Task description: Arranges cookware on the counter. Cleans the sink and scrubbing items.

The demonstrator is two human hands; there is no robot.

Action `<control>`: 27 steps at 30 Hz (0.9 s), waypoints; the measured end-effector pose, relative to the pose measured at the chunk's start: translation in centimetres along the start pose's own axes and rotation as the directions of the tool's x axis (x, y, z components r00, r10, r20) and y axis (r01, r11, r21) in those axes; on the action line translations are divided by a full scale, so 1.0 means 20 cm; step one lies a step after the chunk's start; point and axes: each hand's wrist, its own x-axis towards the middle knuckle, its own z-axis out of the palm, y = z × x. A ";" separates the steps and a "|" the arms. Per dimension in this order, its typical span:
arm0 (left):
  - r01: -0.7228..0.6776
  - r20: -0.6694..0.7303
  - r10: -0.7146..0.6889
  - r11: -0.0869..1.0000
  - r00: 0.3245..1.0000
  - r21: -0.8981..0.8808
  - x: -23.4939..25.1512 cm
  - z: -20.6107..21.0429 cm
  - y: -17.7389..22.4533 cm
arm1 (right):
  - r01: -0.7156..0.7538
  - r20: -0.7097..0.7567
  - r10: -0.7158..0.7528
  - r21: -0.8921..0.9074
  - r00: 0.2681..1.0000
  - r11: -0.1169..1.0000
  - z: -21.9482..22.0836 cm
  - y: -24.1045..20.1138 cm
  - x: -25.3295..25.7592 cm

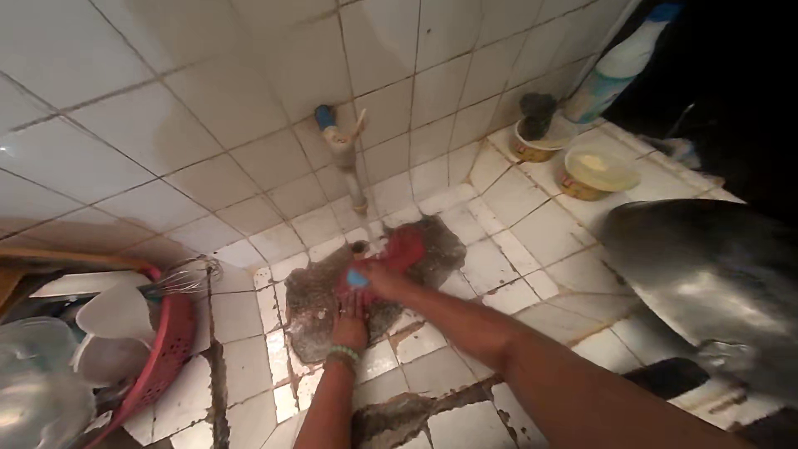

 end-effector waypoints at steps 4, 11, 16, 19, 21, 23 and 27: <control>-0.025 0.021 0.025 1.000 0.999 0.015 0.00 -0.03 -0.02 | -0.338 -0.224 0.321 -0.037 0.920 0.941 -0.34 0.36 0.03; -0.032 0.017 0.032 0.999 0.999 -0.003 0.01 -0.04 -0.02 | 0.013 -0.023 -0.014 -0.045 1.000 0.999 -0.03 -0.05 0.03; -0.024 0.041 0.023 1.000 0.999 0.015 0.00 -0.07 -0.04 | -0.321 -0.244 0.300 -0.051 0.922 0.946 -0.34 0.40 0.07; -0.021 0.047 0.021 1.000 0.999 -0.009 0.02 -0.09 -0.02 | -0.262 -0.311 0.225 -0.082 0.923 0.962 -0.29 0.29 0.07; -0.023 0.039 0.023 1.000 0.999 -0.015 0.03 -0.09 -0.02 | -0.009 -0.131 0.000 -0.067 0.991 0.998 -0.12 0.08 0.06; -0.013 0.042 0.014 1.000 0.999 -0.021 0.02 -0.10 -0.03 | 0.092 0.008 -0.092 -0.038 0.996 0.995 -0.03 0.01 0.04; -0.004 0.081 0.002 1.000 0.997 0.024 0.01 -0.11 -0.03 | -0.201 -0.138 0.189 -0.080 0.972 0.976 -0.37 0.38 0.07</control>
